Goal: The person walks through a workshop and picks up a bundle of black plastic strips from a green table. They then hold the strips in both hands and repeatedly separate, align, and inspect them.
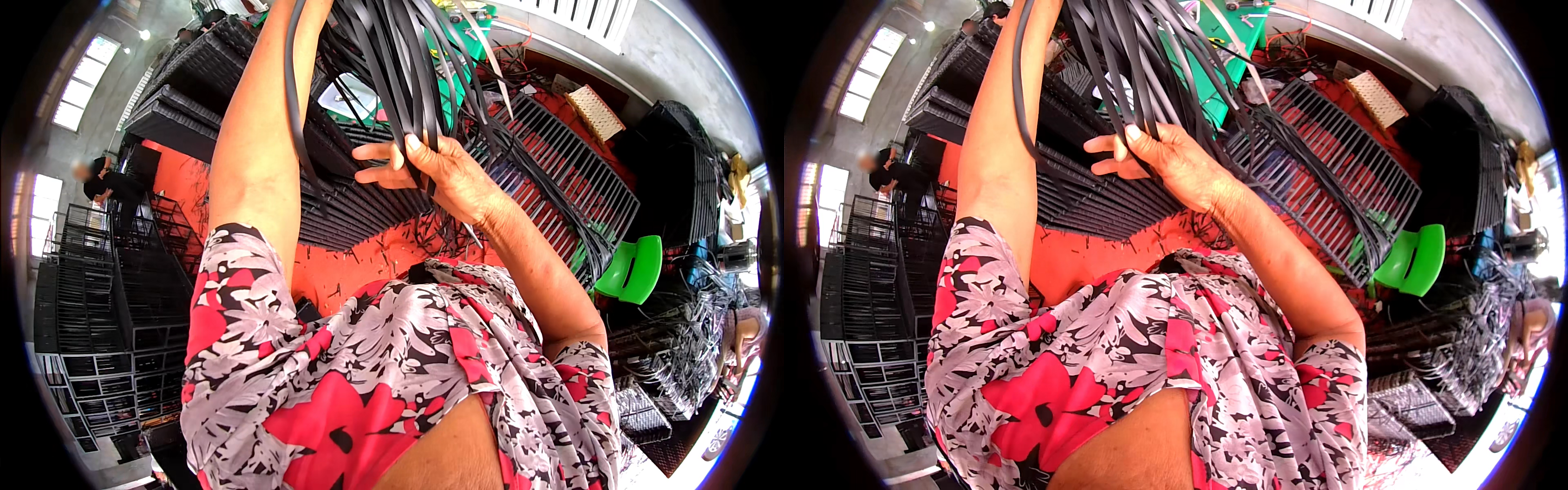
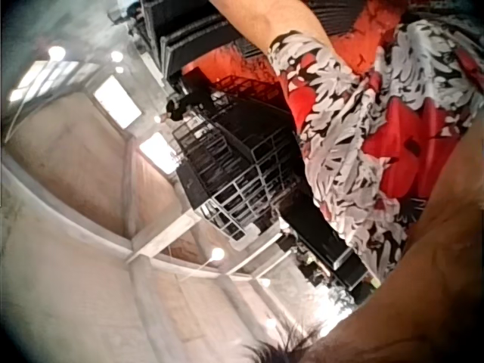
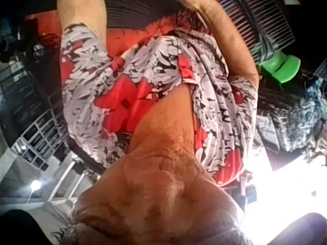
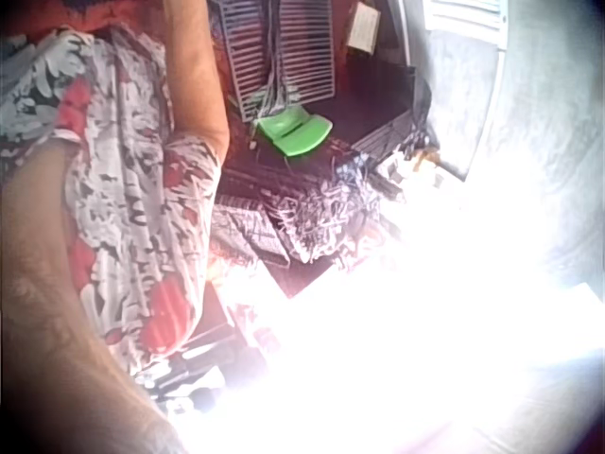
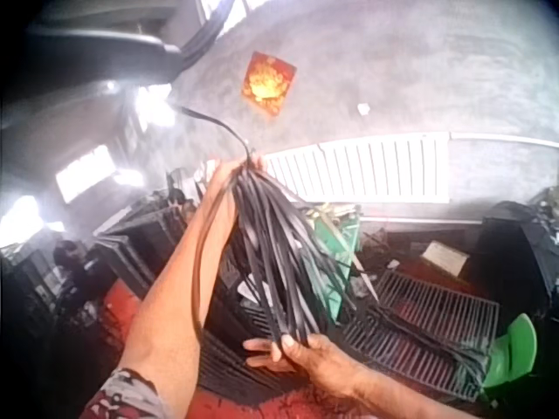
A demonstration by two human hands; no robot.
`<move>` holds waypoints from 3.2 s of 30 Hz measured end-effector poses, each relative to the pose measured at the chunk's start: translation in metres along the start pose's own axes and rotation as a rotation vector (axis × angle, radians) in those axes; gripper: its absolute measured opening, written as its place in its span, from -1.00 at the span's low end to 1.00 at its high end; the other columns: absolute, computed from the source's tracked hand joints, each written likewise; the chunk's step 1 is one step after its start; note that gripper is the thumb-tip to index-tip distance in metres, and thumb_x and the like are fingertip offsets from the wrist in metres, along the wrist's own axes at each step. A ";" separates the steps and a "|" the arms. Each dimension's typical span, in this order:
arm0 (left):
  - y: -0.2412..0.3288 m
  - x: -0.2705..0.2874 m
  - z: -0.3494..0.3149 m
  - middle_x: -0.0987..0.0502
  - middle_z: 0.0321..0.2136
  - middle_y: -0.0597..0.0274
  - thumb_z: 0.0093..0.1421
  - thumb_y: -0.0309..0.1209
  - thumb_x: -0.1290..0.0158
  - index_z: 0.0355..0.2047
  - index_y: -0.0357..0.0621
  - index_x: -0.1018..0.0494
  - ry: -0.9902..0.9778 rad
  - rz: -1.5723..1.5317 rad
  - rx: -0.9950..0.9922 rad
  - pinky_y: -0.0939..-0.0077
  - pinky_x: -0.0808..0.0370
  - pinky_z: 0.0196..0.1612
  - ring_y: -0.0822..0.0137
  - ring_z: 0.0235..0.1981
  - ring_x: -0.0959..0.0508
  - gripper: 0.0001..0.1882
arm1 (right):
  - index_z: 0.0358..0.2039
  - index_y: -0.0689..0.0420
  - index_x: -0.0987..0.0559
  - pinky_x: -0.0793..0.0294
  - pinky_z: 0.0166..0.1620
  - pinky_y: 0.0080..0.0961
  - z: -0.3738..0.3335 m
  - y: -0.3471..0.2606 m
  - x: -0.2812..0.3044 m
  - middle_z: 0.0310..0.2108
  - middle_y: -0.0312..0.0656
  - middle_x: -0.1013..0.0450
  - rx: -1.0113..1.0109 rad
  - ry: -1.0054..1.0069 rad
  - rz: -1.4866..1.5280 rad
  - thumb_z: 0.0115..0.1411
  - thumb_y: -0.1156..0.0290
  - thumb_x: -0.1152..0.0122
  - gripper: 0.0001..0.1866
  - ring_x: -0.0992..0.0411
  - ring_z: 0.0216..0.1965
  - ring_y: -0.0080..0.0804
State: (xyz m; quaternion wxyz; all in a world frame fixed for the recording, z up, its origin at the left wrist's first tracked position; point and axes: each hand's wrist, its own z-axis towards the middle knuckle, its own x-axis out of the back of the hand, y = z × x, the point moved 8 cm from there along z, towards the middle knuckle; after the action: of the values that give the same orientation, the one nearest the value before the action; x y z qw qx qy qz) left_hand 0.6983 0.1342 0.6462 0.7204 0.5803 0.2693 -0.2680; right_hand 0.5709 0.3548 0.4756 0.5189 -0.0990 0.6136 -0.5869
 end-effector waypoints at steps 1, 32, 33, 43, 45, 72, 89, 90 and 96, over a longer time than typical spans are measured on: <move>-0.002 0.000 0.000 -0.43 -0.58 0.06 0.14 -0.50 0.13 -0.49 -0.40 -0.31 0.042 -0.084 0.010 0.42 -0.50 -0.41 0.21 -0.53 -0.48 -0.84 | -0.40 0.12 -0.43 -0.27 -0.01 -0.46 -0.001 0.002 0.000 -0.04 -0.11 -0.36 0.007 0.003 -0.049 0.24 0.03 0.17 -0.60 -0.33 -0.03 -0.29; -0.011 0.007 0.005 -0.42 -0.50 0.12 0.12 -0.58 0.13 -0.40 -0.35 -0.34 -0.135 -0.405 0.477 0.30 -0.48 -0.16 0.23 -0.38 -0.47 -0.92 | -0.42 0.15 -0.32 -0.26 -0.61 -0.49 -0.043 -0.034 -0.018 -0.70 -0.20 -0.25 0.400 0.319 -0.869 0.18 0.06 0.02 -0.63 -0.29 -0.67 -0.40; -0.010 0.006 0.002 -0.42 -0.51 0.12 0.12 -0.58 0.14 -0.43 -0.34 -0.33 -0.126 -0.385 0.509 0.29 -0.49 -0.18 0.21 -0.37 -0.47 -0.93 | -0.39 0.16 -0.33 -0.30 -0.59 -0.42 -0.048 -0.045 -0.014 -0.67 -0.14 -0.29 0.407 0.323 -1.145 0.14 0.09 -0.04 -0.65 -0.35 -0.64 -0.29; -0.001 0.000 -0.019 -0.43 -0.54 0.11 0.05 -0.66 0.10 -0.50 -0.32 -0.34 0.006 -0.427 0.594 0.31 -0.54 -0.27 0.20 -0.41 -0.49 -0.96 | -0.24 0.14 -0.37 -0.36 -0.55 -0.24 -0.028 -0.067 0.064 -0.62 -0.10 -0.39 0.299 0.568 -1.779 -0.08 0.55 0.00 -0.69 -0.41 -0.59 -0.12; 0.002 0.000 -0.021 -0.43 -0.54 0.11 0.06 -0.65 0.09 -0.50 -0.31 -0.34 0.014 -0.419 0.613 0.31 -0.54 -0.27 0.20 -0.42 -0.49 -0.97 | -0.39 0.15 -0.37 -0.36 -0.54 -0.23 -0.017 -0.062 0.068 -0.63 -0.08 -0.38 0.306 0.557 -1.769 -0.08 0.53 -0.01 -0.83 -0.41 -0.57 -0.09; 0.083 -0.047 -0.013 -0.43 -0.41 -0.06 0.15 -0.54 0.21 -0.40 -0.45 -0.34 -0.102 -0.158 0.436 -0.04 -0.39 -0.07 -0.04 -0.17 -0.42 -0.83 | -0.53 0.18 -0.26 -0.31 -0.64 -0.27 -0.122 -0.050 0.054 -0.72 -0.12 -0.32 0.355 0.409 -1.700 0.01 0.47 0.01 -0.88 -0.38 -0.67 -0.15; 0.097 -0.077 -0.040 -0.22 -0.70 0.18 0.05 -0.65 0.24 -0.59 -0.33 -0.20 -0.001 -0.202 0.358 0.43 -0.39 -0.48 0.30 -0.64 -0.30 -0.91 | -0.49 0.19 -0.31 -0.34 -0.53 -0.29 -0.162 0.030 0.067 -0.65 -0.08 -0.33 0.180 0.332 -1.584 0.06 0.10 -0.09 -0.62 -0.37 -0.60 -0.10; 0.091 -0.079 -0.046 -0.20 -0.71 0.22 0.05 -0.64 0.23 -0.63 -0.29 -0.18 0.004 -0.289 0.414 0.48 -0.37 -0.52 0.34 -0.67 -0.27 -0.87 | -0.41 0.22 -0.32 -0.35 -0.45 -0.28 -0.160 0.031 0.063 -0.57 -0.03 -0.35 0.160 0.265 -1.509 0.04 0.03 -0.08 -0.55 -0.38 -0.50 -0.07; 0.096 -0.070 -0.064 -0.16 -0.72 0.26 0.17 -0.60 0.28 -0.66 -0.21 -0.13 0.006 -0.274 0.515 0.60 -0.32 -0.62 0.42 -0.74 -0.24 -0.76 | -0.14 0.29 -0.41 -0.28 -0.07 -0.21 -0.158 -0.018 0.064 -0.21 0.06 -0.36 0.172 0.028 -1.094 0.01 -0.18 -0.03 -0.28 -0.32 -0.12 -0.07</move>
State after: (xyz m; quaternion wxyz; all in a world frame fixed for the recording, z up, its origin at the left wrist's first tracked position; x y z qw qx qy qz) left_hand 0.7110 0.2193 0.7501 0.5055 0.7031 0.2702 -0.4209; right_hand 0.4145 0.4006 0.4213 0.1367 -0.3528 0.4294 -0.8200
